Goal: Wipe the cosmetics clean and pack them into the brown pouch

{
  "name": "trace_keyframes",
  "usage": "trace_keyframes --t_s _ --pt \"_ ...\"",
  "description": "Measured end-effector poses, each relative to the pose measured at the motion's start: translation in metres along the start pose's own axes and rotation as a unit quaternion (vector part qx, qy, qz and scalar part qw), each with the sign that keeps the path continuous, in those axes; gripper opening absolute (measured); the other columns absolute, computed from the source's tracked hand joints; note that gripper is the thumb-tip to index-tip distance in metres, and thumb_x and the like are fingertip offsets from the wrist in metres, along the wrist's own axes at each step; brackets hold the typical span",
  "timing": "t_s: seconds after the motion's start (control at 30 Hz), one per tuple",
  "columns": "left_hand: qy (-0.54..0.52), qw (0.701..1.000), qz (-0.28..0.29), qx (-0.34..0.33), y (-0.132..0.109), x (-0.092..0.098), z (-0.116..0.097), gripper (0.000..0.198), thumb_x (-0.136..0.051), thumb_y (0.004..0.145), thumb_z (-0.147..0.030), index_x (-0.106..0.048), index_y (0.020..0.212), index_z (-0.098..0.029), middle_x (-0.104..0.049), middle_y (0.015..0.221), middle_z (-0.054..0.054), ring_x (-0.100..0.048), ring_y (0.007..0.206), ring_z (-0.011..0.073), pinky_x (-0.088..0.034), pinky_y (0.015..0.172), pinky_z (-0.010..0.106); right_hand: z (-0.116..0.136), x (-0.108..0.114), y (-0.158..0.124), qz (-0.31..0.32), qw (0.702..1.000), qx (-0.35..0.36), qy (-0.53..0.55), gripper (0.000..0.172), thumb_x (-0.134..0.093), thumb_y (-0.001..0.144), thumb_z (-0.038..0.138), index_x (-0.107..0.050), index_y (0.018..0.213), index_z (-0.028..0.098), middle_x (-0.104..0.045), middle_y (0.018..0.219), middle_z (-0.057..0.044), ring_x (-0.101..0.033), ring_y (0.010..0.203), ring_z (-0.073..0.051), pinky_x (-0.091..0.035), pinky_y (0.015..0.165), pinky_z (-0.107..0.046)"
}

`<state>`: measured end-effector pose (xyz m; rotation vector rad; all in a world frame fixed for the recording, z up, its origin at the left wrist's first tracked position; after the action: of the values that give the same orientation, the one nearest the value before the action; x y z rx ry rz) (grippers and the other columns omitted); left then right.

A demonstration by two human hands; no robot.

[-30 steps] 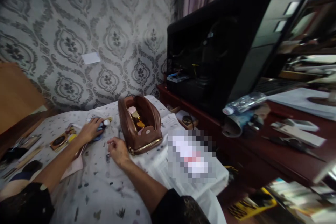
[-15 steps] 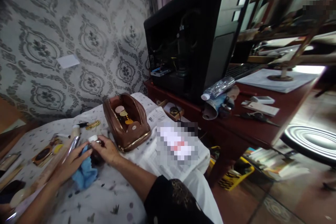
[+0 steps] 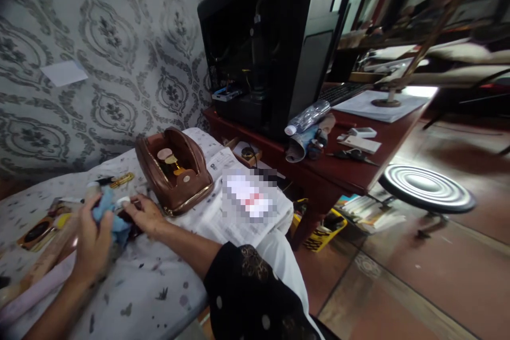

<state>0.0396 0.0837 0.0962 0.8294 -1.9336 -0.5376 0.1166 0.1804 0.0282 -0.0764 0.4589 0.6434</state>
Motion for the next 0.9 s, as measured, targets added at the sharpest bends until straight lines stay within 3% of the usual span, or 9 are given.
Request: trace_keyframes --t_s 0.1,0.2,0.53,0.73,0.9 --pt "0.064 0.985 0.082 -0.135 -0.022 -0.026 -0.01 0.069 -0.043 0.098 -0.046 -0.021 0.155 -0.015 -0.031 0.157 0.022 -0.032 0.145 0.035 -0.032 0.117 0.055 -0.001 0.005 0.003 -0.02 1.0 0.006 -0.004 0.022 -0.062 0.086 0.044 -0.071 0.089 0.023 -0.069 0.088 -0.001 -0.061 0.093 -0.019 -0.044 0.096 -0.035" --pt "0.117 0.963 0.109 -0.219 -0.038 -0.036 -0.01 0.075 -0.044 0.098 -0.044 -0.01 0.158 -0.015 -0.018 0.164 0.022 -0.022 0.15 0.0373 -0.033 0.116 0.058 -0.005 0.008 0.007 -0.032 0.999 -0.003 0.024 0.025 -0.06 0.088 0.045 -0.072 0.091 0.023 -0.07 0.099 -0.002 -0.061 0.105 -0.021 -0.04 0.105 -0.036" --pt "0.131 0.946 0.14 -0.263 -0.042 -0.032 -0.001 0.069 -0.041 0.1 -0.031 -0.006 0.16 -0.023 -0.027 0.163 0.015 -0.027 0.149 0.0322 -0.04 0.115 0.053 -0.02 0.011 0.014 -0.06 0.991 -0.062 0.101 0.02 -0.069 0.082 0.039 -0.07 0.093 0.022 -0.071 0.098 -0.002 -0.063 0.102 -0.019 -0.047 0.101 -0.036" --pt "0.127 0.936 0.138 -0.296 -0.043 -0.027 0.0 0.062 -0.042 0.095 -0.018 -0.028 0.155 -0.025 -0.048 0.151 0.011 -0.047 0.139 0.0296 -0.046 0.111 0.05 -0.02 0.011 0.01 -0.061 0.985 -0.092 0.131 0.028 -0.076 0.076 0.044 -0.068 0.09 0.021 -0.068 0.085 0.001 -0.063 0.085 -0.015 -0.052 0.081 -0.027" --pt "0.106 0.938 0.125 -0.307 -0.041 -0.02 -0.005 0.04 -0.044 0.093 -0.017 -0.06 0.128 -0.025 -0.067 0.125 0.009 -0.061 0.117 0.0275 -0.05 0.104 0.048 -0.019 0.01 0.007 -0.065 0.981 -0.11 0.144 0.032 -0.077 0.075 0.047 -0.066 0.087 0.019 -0.065 0.077 0.003 -0.058 0.069 -0.011 -0.048 0.063 -0.022"
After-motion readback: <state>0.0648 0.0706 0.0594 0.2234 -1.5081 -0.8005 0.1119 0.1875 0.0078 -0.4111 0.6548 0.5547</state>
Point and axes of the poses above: each hand's wrist, its own y-axis towards the middle knuckle, its own x-axis out of the back of the hand, z = x × y, the point moved 5 cm from there along y, towards the middle knuckle
